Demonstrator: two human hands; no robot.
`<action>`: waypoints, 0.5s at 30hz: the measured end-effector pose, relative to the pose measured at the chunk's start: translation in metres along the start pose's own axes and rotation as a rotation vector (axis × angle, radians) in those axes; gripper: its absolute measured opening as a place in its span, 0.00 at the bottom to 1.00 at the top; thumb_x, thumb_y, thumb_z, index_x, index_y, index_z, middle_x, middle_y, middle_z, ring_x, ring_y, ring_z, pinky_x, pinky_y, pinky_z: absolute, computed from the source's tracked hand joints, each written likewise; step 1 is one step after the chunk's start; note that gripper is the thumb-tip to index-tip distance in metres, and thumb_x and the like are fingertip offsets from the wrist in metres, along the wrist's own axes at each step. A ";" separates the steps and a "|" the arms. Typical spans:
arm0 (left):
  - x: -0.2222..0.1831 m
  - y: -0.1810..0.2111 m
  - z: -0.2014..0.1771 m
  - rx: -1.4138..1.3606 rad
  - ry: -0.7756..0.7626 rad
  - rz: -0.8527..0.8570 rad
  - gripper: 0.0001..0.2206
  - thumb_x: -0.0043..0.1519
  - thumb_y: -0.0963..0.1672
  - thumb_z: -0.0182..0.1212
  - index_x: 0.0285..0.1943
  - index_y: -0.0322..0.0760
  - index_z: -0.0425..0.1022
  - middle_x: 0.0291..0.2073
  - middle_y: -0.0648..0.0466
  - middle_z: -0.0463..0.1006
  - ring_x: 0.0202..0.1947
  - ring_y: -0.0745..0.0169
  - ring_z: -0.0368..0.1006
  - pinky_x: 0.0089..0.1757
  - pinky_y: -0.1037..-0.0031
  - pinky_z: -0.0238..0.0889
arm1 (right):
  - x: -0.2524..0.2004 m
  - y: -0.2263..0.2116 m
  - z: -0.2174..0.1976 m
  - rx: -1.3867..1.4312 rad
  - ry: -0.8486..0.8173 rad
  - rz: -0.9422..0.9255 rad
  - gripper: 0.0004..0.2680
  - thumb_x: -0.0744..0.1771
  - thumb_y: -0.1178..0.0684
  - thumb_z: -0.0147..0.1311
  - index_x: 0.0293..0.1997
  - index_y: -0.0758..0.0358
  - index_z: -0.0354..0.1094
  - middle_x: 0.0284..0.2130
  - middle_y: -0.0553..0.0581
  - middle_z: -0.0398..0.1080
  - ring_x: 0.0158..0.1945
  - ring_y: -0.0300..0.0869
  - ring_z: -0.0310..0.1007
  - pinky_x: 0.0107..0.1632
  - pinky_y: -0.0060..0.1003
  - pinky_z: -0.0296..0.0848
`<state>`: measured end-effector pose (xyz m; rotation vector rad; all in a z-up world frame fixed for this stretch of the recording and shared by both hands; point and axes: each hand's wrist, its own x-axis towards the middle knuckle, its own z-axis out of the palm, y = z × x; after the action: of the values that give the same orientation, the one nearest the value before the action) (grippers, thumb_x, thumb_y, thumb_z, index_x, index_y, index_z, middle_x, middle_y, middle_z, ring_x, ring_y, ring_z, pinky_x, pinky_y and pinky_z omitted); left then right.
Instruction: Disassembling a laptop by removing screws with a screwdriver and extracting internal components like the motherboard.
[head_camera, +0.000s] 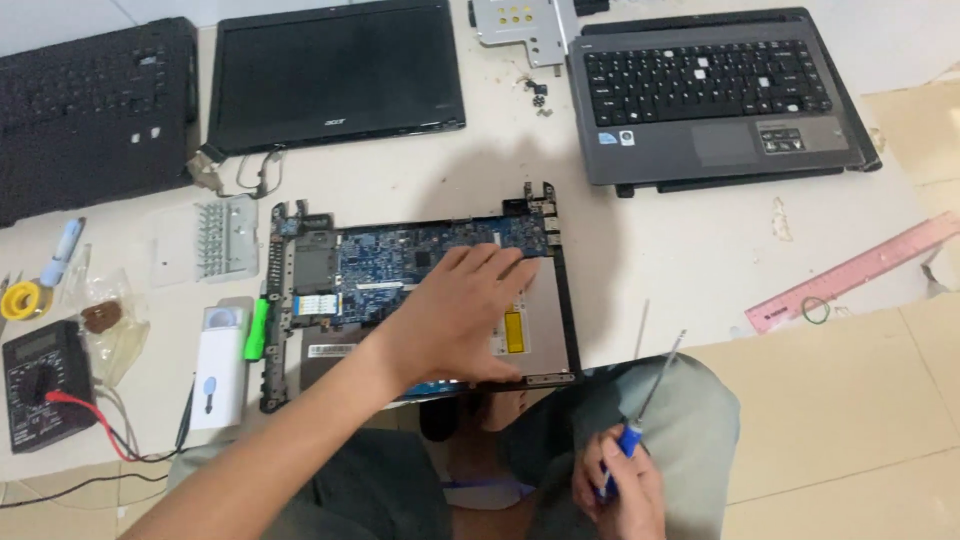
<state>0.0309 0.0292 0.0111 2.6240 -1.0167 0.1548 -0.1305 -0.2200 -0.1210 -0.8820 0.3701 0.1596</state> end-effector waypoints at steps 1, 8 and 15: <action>0.003 0.000 -0.001 0.002 -0.052 -0.003 0.48 0.38 0.57 0.75 0.65 0.31 0.60 0.58 0.44 0.66 0.58 0.42 0.61 0.56 0.57 0.51 | 0.000 0.002 -0.001 -0.002 -0.010 0.000 0.05 0.68 0.56 0.46 0.38 0.67 0.57 0.16 0.56 0.55 0.12 0.41 0.53 0.11 0.33 0.48; 0.012 0.004 -0.002 0.065 -0.121 0.017 0.50 0.36 0.58 0.77 0.64 0.31 0.60 0.58 0.43 0.66 0.57 0.43 0.62 0.55 0.58 0.52 | 0.004 0.013 -0.002 -0.001 0.006 0.084 0.04 0.67 0.58 0.46 0.35 0.68 0.57 0.16 0.58 0.55 0.13 0.42 0.53 0.13 0.33 0.48; 0.020 0.013 -0.006 0.119 -0.227 -0.010 0.44 0.33 0.56 0.74 0.56 0.32 0.63 0.48 0.40 0.65 0.44 0.41 0.63 0.47 0.56 0.58 | 0.003 0.013 0.005 -0.030 0.042 0.132 0.04 0.68 0.60 0.46 0.33 0.68 0.59 0.16 0.58 0.55 0.14 0.43 0.53 0.15 0.35 0.51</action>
<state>0.0366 0.0093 0.0246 2.8031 -1.0963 -0.0899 -0.1304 -0.2083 -0.1283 -0.8921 0.4663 0.2690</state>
